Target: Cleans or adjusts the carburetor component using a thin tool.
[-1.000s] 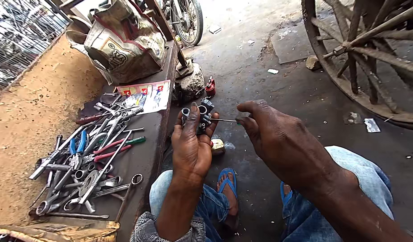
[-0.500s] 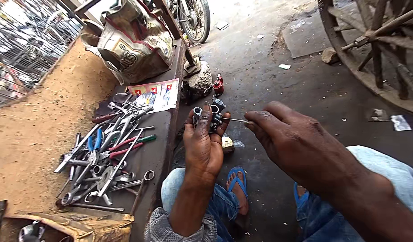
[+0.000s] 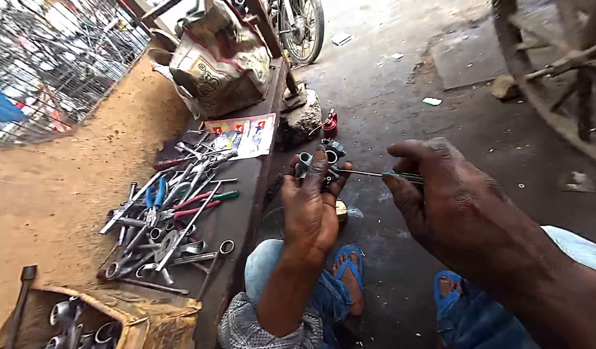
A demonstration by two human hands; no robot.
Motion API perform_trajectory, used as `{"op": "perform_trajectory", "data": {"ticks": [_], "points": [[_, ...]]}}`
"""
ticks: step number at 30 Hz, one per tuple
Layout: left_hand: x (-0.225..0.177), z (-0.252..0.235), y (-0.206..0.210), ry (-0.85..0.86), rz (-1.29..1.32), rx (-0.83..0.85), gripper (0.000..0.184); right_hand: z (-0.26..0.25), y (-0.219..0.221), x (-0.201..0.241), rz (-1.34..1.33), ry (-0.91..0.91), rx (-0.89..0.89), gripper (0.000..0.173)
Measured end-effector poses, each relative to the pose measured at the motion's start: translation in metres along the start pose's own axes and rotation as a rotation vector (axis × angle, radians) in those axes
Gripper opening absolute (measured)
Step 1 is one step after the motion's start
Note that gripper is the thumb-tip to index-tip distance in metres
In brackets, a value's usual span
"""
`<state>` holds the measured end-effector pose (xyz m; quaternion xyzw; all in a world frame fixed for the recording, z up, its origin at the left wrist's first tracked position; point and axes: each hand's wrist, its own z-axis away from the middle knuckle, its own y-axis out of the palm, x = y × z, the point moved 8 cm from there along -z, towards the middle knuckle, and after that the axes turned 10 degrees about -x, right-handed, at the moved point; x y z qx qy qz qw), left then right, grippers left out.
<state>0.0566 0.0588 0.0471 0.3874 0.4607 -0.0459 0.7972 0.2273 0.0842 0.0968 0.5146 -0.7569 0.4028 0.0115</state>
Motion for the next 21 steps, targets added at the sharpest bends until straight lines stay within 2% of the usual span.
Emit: {"op": "perform_trajectory", "data": {"ticks": [5,12,16,21], "points": [[0.003,0.0,-0.002,-0.023,-0.003,-0.015,0.036,-0.003,-0.003,0.003,-0.016,-0.057,-0.037,0.026],[-0.002,0.0,-0.001,-0.005,0.011,-0.007,0.038,-0.001,0.0,0.001,0.011,-0.027,-0.02,0.038],[-0.002,0.001,-0.001,-0.009,0.016,-0.009,0.04,0.001,0.003,0.006,0.02,-0.171,-0.012,0.025],[-0.001,0.0,-0.001,-0.011,0.002,-0.002,0.044,0.0,0.007,0.0,0.061,-0.159,-0.005,0.035]]}}
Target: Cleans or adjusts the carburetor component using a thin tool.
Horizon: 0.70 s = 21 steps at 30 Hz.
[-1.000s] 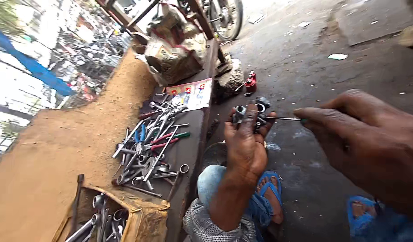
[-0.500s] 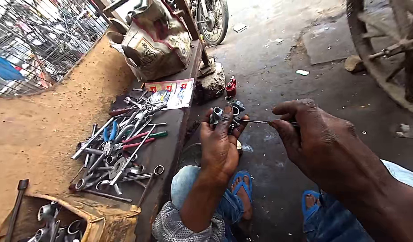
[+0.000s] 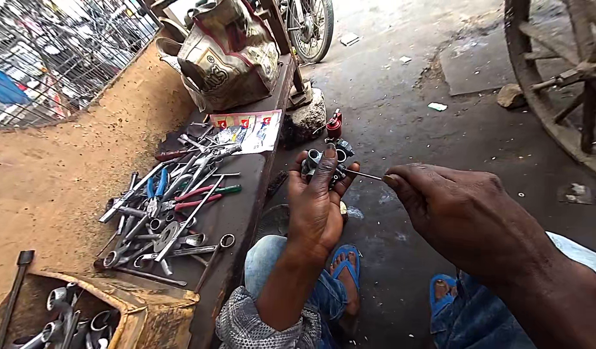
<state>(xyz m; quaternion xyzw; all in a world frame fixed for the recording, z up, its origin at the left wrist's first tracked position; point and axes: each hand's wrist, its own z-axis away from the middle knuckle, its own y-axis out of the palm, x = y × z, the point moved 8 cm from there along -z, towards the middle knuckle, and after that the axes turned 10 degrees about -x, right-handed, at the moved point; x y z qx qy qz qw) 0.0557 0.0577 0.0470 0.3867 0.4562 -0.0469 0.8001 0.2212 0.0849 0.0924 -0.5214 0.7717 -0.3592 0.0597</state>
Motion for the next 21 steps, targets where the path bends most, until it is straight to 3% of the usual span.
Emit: {"op": "perform_trajectory", "data": {"ticks": [4,8,13,17,21], "points": [[-0.0005,0.0,0.0006,-0.005,0.002,0.01,0.043,-0.0013,-0.0036,-0.0031,-0.027,0.066,0.04,0.036],[-0.0015,0.0027,0.0028,0.002,-0.012,0.025,0.043,-0.001,-0.0101,0.0001,-0.036,0.003,-0.032,0.024],[0.0043,0.0019,0.0011,0.006,-0.058,0.056,0.044,-0.0019,-0.0043,-0.0064,0.025,0.056,-0.01,0.038],[0.004,0.0018,-0.0025,-0.009,-0.074,0.042,0.041,0.0007,-0.0008,-0.0072,-0.014,0.118,0.059,0.038],[-0.0009,0.0035,-0.001,0.012,-0.072,0.051,0.036,0.0013,-0.0069,0.0006,-0.111,0.014,-0.015,0.024]]}}
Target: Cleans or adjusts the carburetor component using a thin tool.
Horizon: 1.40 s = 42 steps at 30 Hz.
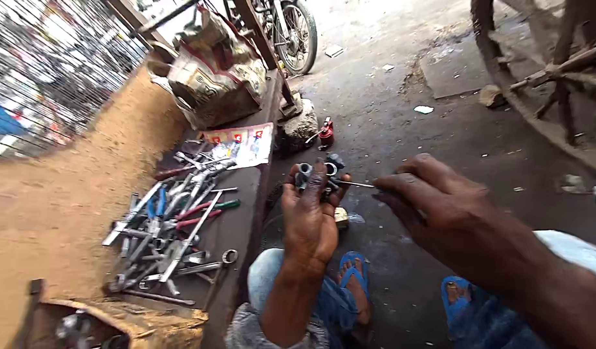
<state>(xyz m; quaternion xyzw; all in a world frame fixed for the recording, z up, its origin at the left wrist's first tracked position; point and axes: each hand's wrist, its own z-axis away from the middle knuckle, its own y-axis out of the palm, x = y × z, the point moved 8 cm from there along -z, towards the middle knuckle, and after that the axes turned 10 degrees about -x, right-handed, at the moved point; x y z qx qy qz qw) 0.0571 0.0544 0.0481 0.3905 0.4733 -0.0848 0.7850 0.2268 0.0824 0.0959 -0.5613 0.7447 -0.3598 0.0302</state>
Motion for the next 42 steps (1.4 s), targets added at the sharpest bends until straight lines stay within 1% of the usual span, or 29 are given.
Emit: {"op": "perform_trajectory", "data": {"ticks": [3,6,10,13,15,18,20,22,25,27,29,33,36,39,42], "points": [[-0.003,0.0,0.0,0.001,0.002,0.008,0.039,0.0,0.002,0.001,0.029,-0.038,-0.076,0.029],[0.002,0.001,0.001,-0.026,-0.033,0.042,0.039,0.001,0.003,-0.006,0.078,0.015,-0.054,0.034],[0.0,-0.001,-0.001,-0.014,-0.025,0.037,0.042,0.004,0.005,-0.009,0.035,0.121,0.037,0.038],[-0.002,0.001,0.001,-0.018,-0.001,0.058,0.039,0.003,0.001,-0.012,0.03,0.114,-0.004,0.025],[-0.003,0.003,0.001,0.0,-0.008,0.067,0.041,0.004,0.0,-0.011,0.035,0.099,-0.029,0.025],[-0.004,0.005,0.001,0.033,-0.018,0.07,0.045,0.006,0.007,-0.015,0.058,0.131,0.002,0.034],[-0.007,0.006,0.002,0.05,-0.018,0.085,0.046,0.009,0.014,-0.017,0.055,0.156,0.014,0.047],[-0.011,0.008,0.005,0.087,-0.026,0.114,0.044,0.01,0.015,-0.015,0.077,0.168,0.019,0.051],[-0.01,0.009,0.007,0.082,-0.036,0.116,0.045,0.009,0.011,-0.014,0.096,0.222,0.037,0.046],[-0.006,0.009,0.005,0.05,-0.032,0.1,0.045,0.008,0.008,-0.014,0.072,0.253,0.042,0.032],[-0.003,0.008,0.005,0.03,-0.029,0.094,0.045,0.009,0.006,-0.011,0.058,0.21,0.032,0.02],[-0.003,0.008,0.006,0.032,-0.03,0.093,0.043,0.009,-0.004,-0.001,0.156,0.072,-0.067,0.022],[-0.004,0.009,0.006,0.045,-0.025,0.096,0.042,0.01,-0.009,0.0,0.263,0.051,-0.089,0.021],[-0.002,0.009,0.006,0.027,-0.031,0.08,0.044,0.01,-0.01,0.004,0.274,0.043,-0.106,0.02],[-0.001,0.008,0.005,0.013,-0.024,0.063,0.044,0.009,-0.01,0.012,0.245,-0.01,-0.148,0.02]]}}
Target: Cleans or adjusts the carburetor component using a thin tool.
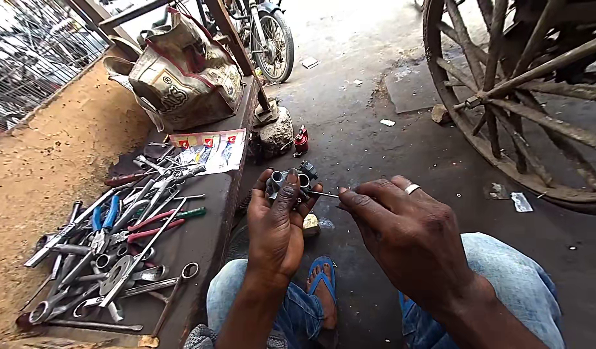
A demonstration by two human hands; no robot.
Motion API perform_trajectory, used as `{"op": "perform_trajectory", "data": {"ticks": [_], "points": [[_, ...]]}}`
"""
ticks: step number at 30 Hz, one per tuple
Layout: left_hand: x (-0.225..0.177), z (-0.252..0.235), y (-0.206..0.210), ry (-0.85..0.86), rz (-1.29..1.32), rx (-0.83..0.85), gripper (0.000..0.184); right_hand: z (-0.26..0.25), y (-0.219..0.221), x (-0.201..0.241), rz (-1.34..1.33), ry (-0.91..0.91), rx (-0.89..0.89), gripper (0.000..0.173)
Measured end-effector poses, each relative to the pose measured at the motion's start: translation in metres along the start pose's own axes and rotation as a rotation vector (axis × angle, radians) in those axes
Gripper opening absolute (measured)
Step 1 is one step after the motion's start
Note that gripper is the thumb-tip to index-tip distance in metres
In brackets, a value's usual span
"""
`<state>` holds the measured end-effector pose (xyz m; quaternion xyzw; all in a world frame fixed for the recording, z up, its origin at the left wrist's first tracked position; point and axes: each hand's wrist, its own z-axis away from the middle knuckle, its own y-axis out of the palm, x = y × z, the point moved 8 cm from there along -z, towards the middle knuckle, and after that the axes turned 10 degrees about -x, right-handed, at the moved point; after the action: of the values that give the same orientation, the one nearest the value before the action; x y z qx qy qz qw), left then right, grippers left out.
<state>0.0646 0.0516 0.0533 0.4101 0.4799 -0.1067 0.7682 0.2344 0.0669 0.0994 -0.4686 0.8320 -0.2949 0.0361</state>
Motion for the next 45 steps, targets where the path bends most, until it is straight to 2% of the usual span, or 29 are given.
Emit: {"op": "perform_trajectory", "data": {"ticks": [3,5,9,14,19,24,27,30,36,40,45], "points": [[0.001,-0.002,-0.003,-0.013,0.009,-0.031,0.043,-0.001,0.003,0.004,-0.048,-0.014,0.017,0.023],[-0.002,-0.003,-0.005,-0.014,0.02,-0.046,0.042,0.0,0.01,0.003,-0.048,0.008,0.092,0.033],[-0.006,-0.003,-0.005,0.019,0.014,-0.047,0.045,0.001,0.012,-0.001,-0.054,0.001,0.08,0.021],[-0.008,-0.005,-0.007,0.059,-0.018,-0.03,0.046,0.006,0.019,-0.001,-0.076,-0.003,0.13,0.025],[-0.007,-0.005,-0.005,0.061,-0.021,0.006,0.044,0.008,0.027,-0.008,-0.058,0.073,0.189,0.035],[-0.006,-0.005,-0.004,0.076,-0.034,-0.004,0.044,0.004,0.02,-0.013,-0.194,0.207,0.184,0.029],[-0.004,-0.004,-0.005,0.057,-0.023,-0.02,0.044,0.0,0.009,-0.008,-0.246,0.135,0.075,0.015],[-0.001,-0.004,-0.005,0.031,-0.012,-0.026,0.044,0.0,0.001,-0.002,-0.222,0.025,-0.029,0.016],[-0.001,-0.004,-0.004,0.044,-0.008,-0.041,0.044,0.002,0.015,-0.002,-0.113,0.017,0.045,0.026],[-0.004,-0.005,-0.006,0.044,-0.005,-0.036,0.046,0.0,0.016,-0.006,-0.167,0.132,0.073,0.032],[-0.003,-0.01,-0.007,-0.034,0.069,-0.092,0.034,-0.001,0.013,-0.01,-0.23,0.082,0.096,0.024]]}}
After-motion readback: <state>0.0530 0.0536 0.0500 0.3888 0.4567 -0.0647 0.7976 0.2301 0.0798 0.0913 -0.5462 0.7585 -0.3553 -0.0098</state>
